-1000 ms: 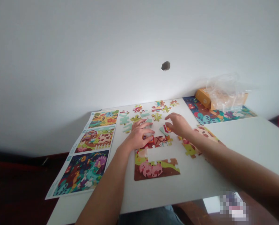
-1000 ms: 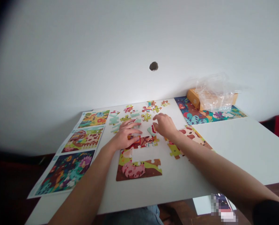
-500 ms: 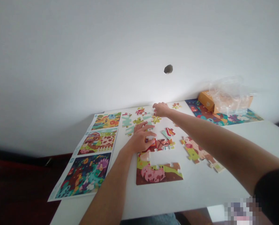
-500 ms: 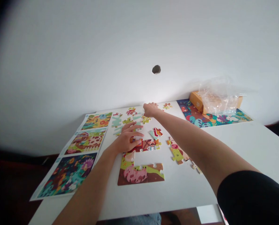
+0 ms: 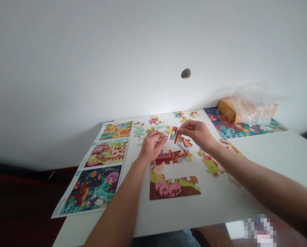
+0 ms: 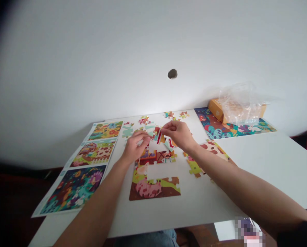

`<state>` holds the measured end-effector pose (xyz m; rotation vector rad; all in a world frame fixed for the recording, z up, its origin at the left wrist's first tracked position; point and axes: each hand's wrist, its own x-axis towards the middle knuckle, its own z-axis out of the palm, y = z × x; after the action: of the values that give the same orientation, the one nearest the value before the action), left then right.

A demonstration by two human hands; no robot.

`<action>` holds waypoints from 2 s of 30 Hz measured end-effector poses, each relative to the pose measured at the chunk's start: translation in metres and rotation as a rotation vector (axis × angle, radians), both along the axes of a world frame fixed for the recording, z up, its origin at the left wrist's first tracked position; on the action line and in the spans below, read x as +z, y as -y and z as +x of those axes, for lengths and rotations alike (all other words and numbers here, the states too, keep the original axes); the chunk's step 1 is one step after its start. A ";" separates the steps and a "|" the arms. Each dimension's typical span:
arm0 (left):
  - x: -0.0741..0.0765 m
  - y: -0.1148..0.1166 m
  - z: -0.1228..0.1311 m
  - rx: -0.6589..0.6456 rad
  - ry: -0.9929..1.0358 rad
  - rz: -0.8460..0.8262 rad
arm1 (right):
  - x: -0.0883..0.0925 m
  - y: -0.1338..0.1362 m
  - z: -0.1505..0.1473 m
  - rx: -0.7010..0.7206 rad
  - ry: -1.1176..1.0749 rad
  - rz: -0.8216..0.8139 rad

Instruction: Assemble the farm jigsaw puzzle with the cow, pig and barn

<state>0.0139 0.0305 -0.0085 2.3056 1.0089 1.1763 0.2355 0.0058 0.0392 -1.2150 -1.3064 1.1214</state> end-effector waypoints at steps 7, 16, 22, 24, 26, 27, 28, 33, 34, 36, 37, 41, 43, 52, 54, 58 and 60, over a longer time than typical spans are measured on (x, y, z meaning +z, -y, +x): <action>0.007 0.016 0.008 -0.258 0.060 -0.414 | -0.027 0.035 -0.005 0.014 -0.257 -0.209; 0.007 0.011 -0.001 -0.258 0.157 -0.446 | -0.031 0.039 0.003 0.168 -0.089 -0.071; 0.011 0.012 -0.004 -0.301 0.033 -0.394 | -0.035 0.046 -0.002 0.314 0.151 0.026; 0.011 0.011 -0.005 -0.317 -0.010 -0.375 | -0.036 0.049 -0.004 0.341 0.197 0.030; 0.011 0.011 -0.006 -0.349 -0.065 -0.377 | -0.036 0.050 -0.006 0.325 0.224 0.042; 0.010 0.011 -0.006 -0.366 -0.095 -0.385 | -0.037 0.050 -0.006 0.311 0.235 0.050; 0.009 0.010 -0.006 -0.379 -0.124 -0.395 | -0.037 0.050 -0.007 0.304 0.246 0.057; 0.006 0.011 -0.006 -0.382 -0.201 -0.420 | -0.040 0.051 -0.009 0.357 0.337 0.048; 0.006 0.011 -0.006 -0.365 -0.201 -0.414 | -0.040 0.052 -0.009 0.356 0.367 0.047; 0.008 0.010 -0.006 -0.312 -0.190 -0.388 | -0.039 0.053 -0.010 0.350 0.420 0.047; 0.008 0.010 -0.006 -0.287 -0.183 -0.370 | -0.038 0.053 -0.010 0.348 0.439 0.046; 0.009 0.009 -0.006 -0.253 -0.179 -0.310 | -0.037 0.053 -0.010 0.336 0.454 0.045; 0.008 0.008 -0.007 -0.254 -0.187 -0.301 | -0.037 0.053 -0.009 0.335 0.452 0.049; 0.005 0.009 -0.005 -0.181 -0.147 -0.276 | -0.040 0.042 -0.003 0.141 0.315 0.011; 0.005 0.008 -0.005 -0.138 -0.103 -0.211 | -0.042 0.034 0.003 -0.010 0.302 0.015; 0.001 0.004 -0.005 -0.096 -0.100 -0.070 | -0.047 0.021 0.015 -0.190 0.379 -0.008; -0.002 0.002 -0.005 -0.069 -0.154 -0.020 | -0.049 0.018 0.017 -0.193 0.484 -0.015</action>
<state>0.0090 0.0286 -0.0106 2.4247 0.9794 0.9703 0.2529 -0.0126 -0.0093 -1.6524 -1.4944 0.7219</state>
